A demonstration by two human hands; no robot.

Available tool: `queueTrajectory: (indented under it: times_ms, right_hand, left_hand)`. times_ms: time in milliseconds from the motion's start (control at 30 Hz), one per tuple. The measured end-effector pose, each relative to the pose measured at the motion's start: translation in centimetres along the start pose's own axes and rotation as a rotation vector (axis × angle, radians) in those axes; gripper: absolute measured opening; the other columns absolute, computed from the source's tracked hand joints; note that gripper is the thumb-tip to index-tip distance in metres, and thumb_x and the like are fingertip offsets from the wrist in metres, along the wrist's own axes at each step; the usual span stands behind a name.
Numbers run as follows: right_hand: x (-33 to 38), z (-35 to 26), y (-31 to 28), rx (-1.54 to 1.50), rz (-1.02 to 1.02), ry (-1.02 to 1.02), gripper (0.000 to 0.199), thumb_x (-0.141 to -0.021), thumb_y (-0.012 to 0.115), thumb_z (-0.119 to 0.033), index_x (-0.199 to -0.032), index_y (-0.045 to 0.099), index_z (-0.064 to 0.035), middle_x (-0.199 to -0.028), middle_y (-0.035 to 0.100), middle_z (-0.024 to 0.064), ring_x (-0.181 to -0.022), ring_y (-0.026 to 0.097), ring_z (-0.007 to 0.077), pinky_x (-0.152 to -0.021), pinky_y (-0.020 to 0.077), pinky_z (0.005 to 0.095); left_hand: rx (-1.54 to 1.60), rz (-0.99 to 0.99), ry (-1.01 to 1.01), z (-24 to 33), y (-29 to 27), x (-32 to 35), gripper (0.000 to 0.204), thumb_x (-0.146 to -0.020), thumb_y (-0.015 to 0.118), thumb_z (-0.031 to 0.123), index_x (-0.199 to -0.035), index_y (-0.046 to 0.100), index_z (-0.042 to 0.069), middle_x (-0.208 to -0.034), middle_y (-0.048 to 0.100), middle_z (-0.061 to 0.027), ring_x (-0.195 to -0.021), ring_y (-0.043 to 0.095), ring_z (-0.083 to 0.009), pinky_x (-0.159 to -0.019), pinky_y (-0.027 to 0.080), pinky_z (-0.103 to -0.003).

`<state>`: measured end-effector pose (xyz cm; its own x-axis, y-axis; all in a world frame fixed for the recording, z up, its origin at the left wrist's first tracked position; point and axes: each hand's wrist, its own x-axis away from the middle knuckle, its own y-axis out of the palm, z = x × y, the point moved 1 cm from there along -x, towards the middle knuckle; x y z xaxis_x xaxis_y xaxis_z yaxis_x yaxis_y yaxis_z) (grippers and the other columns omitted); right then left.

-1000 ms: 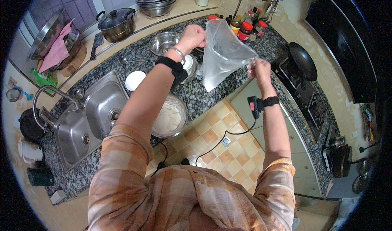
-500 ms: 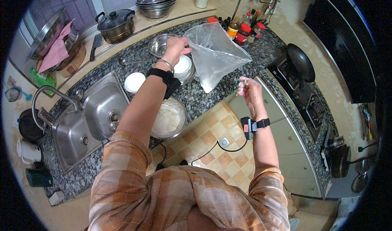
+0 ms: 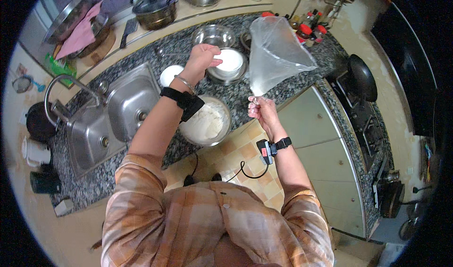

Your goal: The person mixes a white dough-like substance in a metal bowl using chopsticks, then switches to using their right hand to knead and combine the mixture. They add more white powder from a plastic bag and continue mixing by hand.

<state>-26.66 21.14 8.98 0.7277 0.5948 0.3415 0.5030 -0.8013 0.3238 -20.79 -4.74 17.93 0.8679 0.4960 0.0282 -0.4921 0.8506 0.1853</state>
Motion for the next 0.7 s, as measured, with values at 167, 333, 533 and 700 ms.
queueTrajectory:
  times_ms: [167, 333, 533, 700]
  right_hand:
    - [-0.9, 5.0, 5.7, 0.022, -0.223, 0.051, 0.019, -0.092, 0.050, -0.011, -0.100, 0.063, 0.0000, -0.078, 0.064, 0.0064, -0.062, 0.061, 0.0135, -0.057, 0.0563, 0.0274]
    - [-2.6, 7.9, 8.5, 1.131, -0.357, -0.325, 0.037, -0.088, 0.061, -0.018, -0.115, 0.057, 0.0074, -0.106, 0.064, 0.0201, -0.097, 0.063, 0.0298, -0.084, 0.0511, 0.0362]
    - [-2.0, 10.6, 12.2, 1.738, -0.398, -0.138, 0.097, -0.077, 0.073, -0.043, -0.145, 0.020, 0.0010, -0.133, 0.045, 0.0295, -0.120, 0.051, 0.0355, -0.098, 0.0426, 0.0392]
    - [-1.8, 11.4, 14.4, 1.931, -0.303, -0.087, 0.096, -0.071, 0.078, -0.039, -0.143, 0.023, -0.0067, -0.136, 0.039, 0.0276, -0.112, 0.056, 0.0388, -0.091, 0.0481, 0.0424]
  left_hand:
    - [-0.291, 0.082, 0.080, -3.3, -6.4, 6.4, 0.020, -0.087, 0.064, 0.015, -0.098, 0.063, -0.002, -0.092, 0.066, -0.0058, -0.082, 0.065, -0.0168, -0.073, 0.052, -0.028]
    - [-1.168, 0.363, 0.533, -9.6, -10.3, 15.5, 0.035, -0.087, 0.061, 0.022, -0.111, 0.056, -0.004, -0.080, 0.066, -0.0184, -0.075, 0.064, -0.0361, -0.067, 0.051, -0.041]
    - [-1.002, 0.244, -0.034, -16.8, -9.5, 19.0, 0.053, -0.087, 0.056, 0.019, -0.128, 0.036, -0.009, -0.075, 0.063, -0.0255, -0.070, 0.062, -0.0439, -0.062, 0.049, -0.050]
    - [-0.877, 0.245, -0.157, -18.4, -8.8, 19.2, 0.062, -0.084, 0.052, 0.012, -0.136, 0.024, -0.010, -0.071, 0.062, -0.0264, -0.067, 0.061, -0.0440, -0.062, 0.049, -0.050]
